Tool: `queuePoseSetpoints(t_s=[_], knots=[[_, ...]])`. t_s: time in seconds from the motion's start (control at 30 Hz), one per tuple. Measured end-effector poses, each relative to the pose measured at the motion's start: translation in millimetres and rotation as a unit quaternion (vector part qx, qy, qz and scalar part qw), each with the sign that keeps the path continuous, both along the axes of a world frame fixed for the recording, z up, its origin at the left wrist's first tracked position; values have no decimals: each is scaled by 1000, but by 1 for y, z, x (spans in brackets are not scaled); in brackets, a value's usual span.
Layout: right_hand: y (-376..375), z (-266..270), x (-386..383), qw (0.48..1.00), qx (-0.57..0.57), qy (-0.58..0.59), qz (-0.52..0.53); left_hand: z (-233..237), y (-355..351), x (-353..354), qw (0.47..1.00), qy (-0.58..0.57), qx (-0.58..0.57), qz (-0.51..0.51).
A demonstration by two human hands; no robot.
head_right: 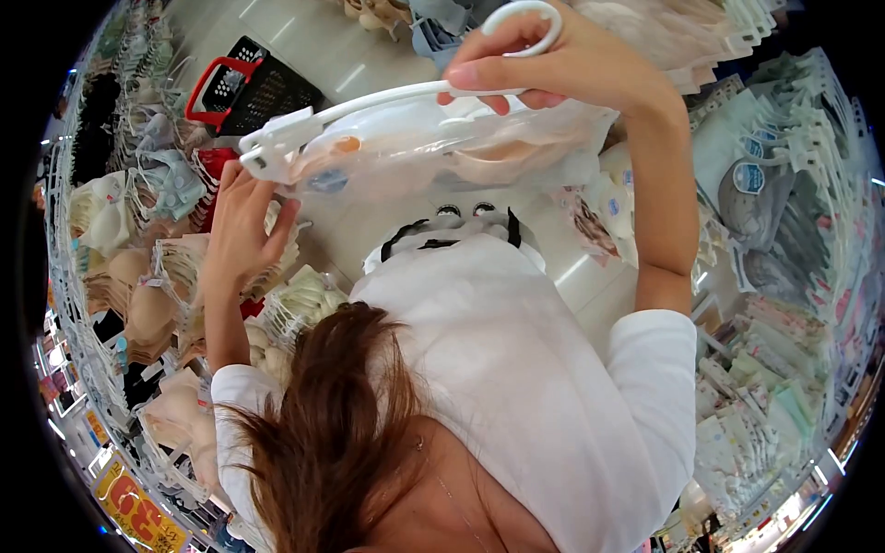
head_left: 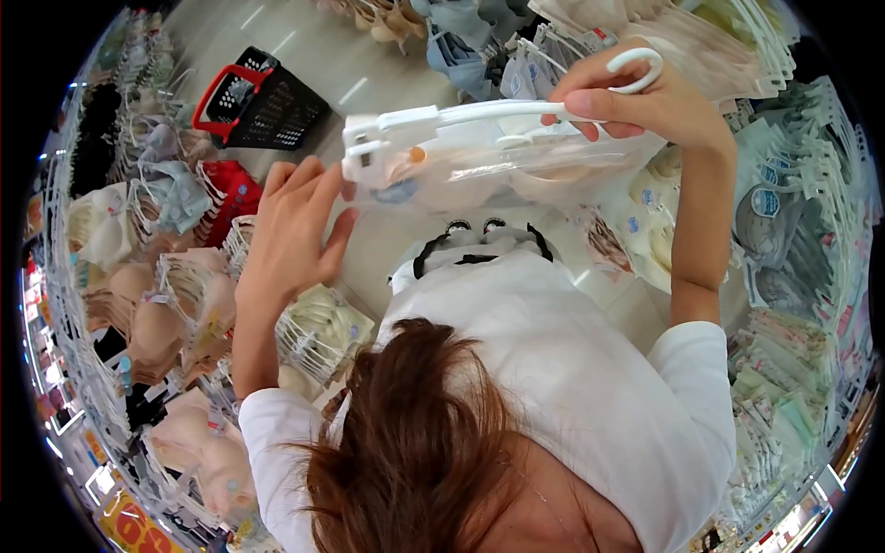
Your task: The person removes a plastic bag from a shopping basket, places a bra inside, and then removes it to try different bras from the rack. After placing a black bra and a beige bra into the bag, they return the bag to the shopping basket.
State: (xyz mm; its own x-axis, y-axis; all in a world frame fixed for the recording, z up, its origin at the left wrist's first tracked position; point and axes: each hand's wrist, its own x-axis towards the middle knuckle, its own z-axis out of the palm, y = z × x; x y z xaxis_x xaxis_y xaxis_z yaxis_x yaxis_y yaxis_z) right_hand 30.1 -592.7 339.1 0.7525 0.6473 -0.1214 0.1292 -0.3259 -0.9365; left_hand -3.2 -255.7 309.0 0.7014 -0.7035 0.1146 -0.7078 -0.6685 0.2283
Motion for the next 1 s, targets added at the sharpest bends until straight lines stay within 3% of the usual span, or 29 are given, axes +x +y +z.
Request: queuePoseSetpoints(t_s=[0.07, 0.17, 0.37, 0.53, 0.6, 0.7, 0.83, 0.93, 1.0], knots=[[-3, -4, -6, 999, -18, -8, -35, 1, -3, 2, 999, -24, -28, 6], [5, -24, -8, 998, -56, 1, 1, 0, -4, 9, 974, -169, -121, -88], [11, -32, -13, 998, -58, -9, -13, 8, -8, 13, 966, -111, -192, -134], [-7, -18, -6, 998, 24, 57, -34, 8, -3, 13, 956, -102, -241, -135], [9, -22, -11, 997, -25, 75, -16, 8, -5, 11, 940, -108, -302, -116], [30, -42, -20, 997, -30, -6, 73, 9, -11, 11, 937, -122, -294, -146], [46, -53, -21, 989, -28, -125, 68, 14, -17, 10, 937, -129, -280, -161], [40, -20, -31, 987, -79, -50, 127, 26, -17, 8, 954, -99, -250, -129], [35, -31, -33, 987, -29, -66, 141, 34, -18, 6, 962, -135, -181, -151]])
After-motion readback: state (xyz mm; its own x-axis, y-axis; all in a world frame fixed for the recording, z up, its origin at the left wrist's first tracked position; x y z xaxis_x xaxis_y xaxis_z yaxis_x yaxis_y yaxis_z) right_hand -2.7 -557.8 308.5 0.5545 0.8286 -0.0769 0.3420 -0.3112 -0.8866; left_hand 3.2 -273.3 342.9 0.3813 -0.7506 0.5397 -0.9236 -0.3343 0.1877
